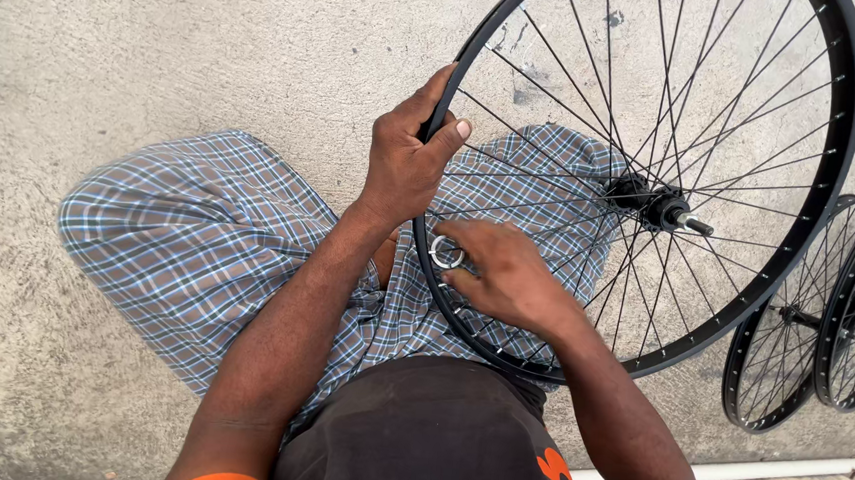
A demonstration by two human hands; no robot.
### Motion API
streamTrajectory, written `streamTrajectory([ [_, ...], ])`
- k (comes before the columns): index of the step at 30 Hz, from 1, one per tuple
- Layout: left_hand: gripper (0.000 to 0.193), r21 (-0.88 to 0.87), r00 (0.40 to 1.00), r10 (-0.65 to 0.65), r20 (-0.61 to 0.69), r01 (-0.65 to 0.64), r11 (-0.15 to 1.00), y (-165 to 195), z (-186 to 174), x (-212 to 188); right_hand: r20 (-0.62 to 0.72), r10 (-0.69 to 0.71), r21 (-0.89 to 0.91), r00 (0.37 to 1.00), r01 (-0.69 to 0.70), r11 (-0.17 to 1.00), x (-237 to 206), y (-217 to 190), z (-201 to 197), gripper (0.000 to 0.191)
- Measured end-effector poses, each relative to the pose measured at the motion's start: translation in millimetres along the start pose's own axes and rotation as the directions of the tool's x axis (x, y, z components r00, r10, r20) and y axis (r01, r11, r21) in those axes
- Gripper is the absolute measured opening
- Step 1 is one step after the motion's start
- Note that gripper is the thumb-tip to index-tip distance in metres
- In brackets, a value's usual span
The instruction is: The person sits on the ground and uses a spoke wrench to adjust the tension of the spokes on a bicycle wheel. They rotate the wheel periodically to access different sections while tightening the spoke nipples.
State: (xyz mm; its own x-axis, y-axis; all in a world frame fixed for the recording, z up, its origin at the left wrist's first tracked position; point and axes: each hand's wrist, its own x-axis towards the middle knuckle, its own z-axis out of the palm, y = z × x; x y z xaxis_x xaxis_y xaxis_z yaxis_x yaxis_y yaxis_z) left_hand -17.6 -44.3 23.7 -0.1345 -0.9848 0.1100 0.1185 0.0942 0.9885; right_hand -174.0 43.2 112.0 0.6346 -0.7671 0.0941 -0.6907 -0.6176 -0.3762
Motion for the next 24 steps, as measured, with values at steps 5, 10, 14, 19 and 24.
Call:
streamTrajectory([
  [5,0.059,-0.015,0.999,-0.040,-0.002,0.040,0.999,-0.4,4.8,2.2,0.165,0.414,0.148,0.895,-0.438,0.887,1.1,-6.2,4.8,0.027],
  [10,0.057,-0.004,1.000,0.018,-0.005,-0.018,1.000,-0.7,-2.0,-1.8,0.293,0.392,0.004,0.872,-0.411,0.912,6.4,-11.6,9.9,0.032],
  [14,0.058,0.003,1.000,0.021,-0.007,-0.021,1.000,-0.6,0.2,-2.0,0.175,0.310,0.318,0.934,-0.352,0.880,-8.0,-1.6,-6.0,0.029],
  [19,0.055,0.007,1.000,0.019,0.011,-0.019,1.000,0.5,0.1,0.6,0.178,0.452,-0.031,0.874,-0.454,0.890,-2.4,-8.1,20.7,0.032],
  [24,0.056,-0.020,1.000,0.004,-0.011,-0.005,1.000,-2.3,-3.8,-1.9,0.201,0.246,0.077,0.948,-0.265,0.961,-7.1,-6.2,10.5,0.041],
])
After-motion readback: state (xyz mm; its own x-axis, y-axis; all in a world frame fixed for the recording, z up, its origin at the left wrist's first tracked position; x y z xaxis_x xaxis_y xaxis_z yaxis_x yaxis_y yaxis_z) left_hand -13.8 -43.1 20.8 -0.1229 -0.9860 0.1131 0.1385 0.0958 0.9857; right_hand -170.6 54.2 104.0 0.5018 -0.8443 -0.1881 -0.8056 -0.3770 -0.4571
